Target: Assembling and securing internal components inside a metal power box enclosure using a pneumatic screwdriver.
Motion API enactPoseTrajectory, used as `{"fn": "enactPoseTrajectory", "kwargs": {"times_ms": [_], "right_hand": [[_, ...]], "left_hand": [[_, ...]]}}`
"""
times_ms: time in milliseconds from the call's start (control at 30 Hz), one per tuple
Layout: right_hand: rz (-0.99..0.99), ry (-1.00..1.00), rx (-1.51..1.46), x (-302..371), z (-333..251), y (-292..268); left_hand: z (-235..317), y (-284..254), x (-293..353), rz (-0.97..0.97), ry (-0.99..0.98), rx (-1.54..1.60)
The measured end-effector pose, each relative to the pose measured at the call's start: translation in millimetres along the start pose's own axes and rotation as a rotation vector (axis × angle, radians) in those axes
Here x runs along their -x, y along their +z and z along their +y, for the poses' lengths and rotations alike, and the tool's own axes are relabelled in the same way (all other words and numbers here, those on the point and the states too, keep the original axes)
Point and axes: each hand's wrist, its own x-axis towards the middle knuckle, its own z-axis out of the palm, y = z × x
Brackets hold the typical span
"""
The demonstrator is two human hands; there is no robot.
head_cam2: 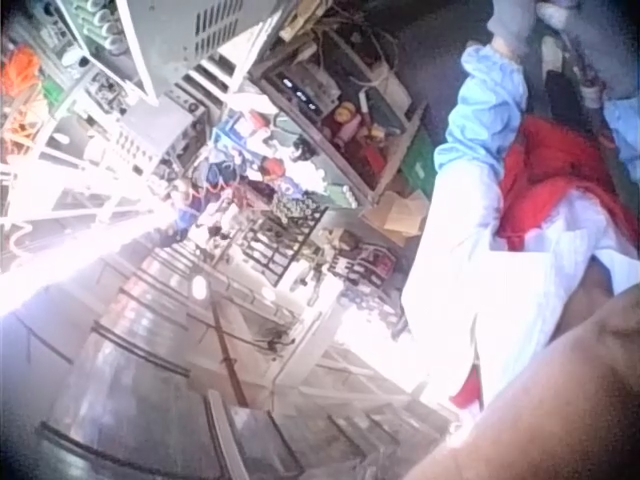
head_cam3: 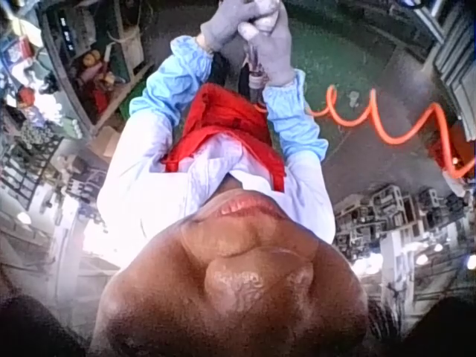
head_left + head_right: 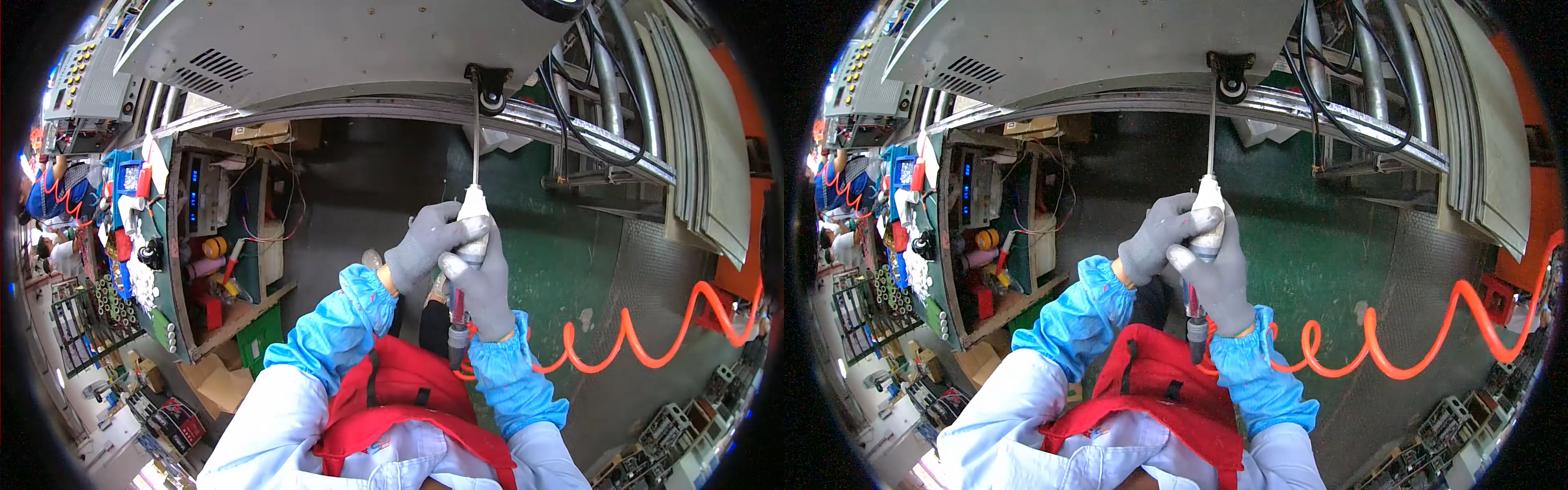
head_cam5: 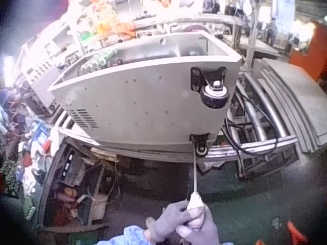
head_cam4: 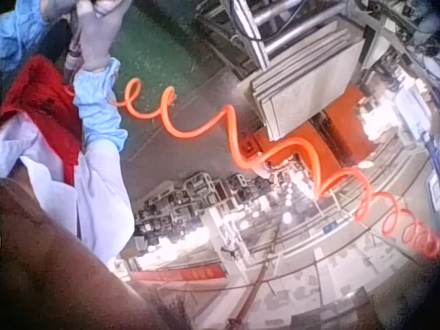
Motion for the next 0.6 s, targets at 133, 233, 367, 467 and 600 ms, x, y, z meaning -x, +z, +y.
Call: {"fn": "enactPoseTrajectory", "kwargs": {"times_ms": [133,233,367,467,600], "right_hand": [[0.014,0.008,0.002,-2,1,2],[0.001,-0.012,-0.020,-5,3,4],[-0.010,-0.072,-0.031,-9,14,1],[0.014,-0.152,0.007,-8,16,-2],[0.012,-0.139,0.144,9,2,-5]], "left_hand": [[6,0,2,-0.001,0.003,-0.016],[6,-2,2,-0.001,0.019,0.065],[8,0,2,-0.020,0.018,0.057],[1,-2,-2,-0.054,0.009,0.065],[-11,-24,-5,-0.202,-0.037,0.367]]}}
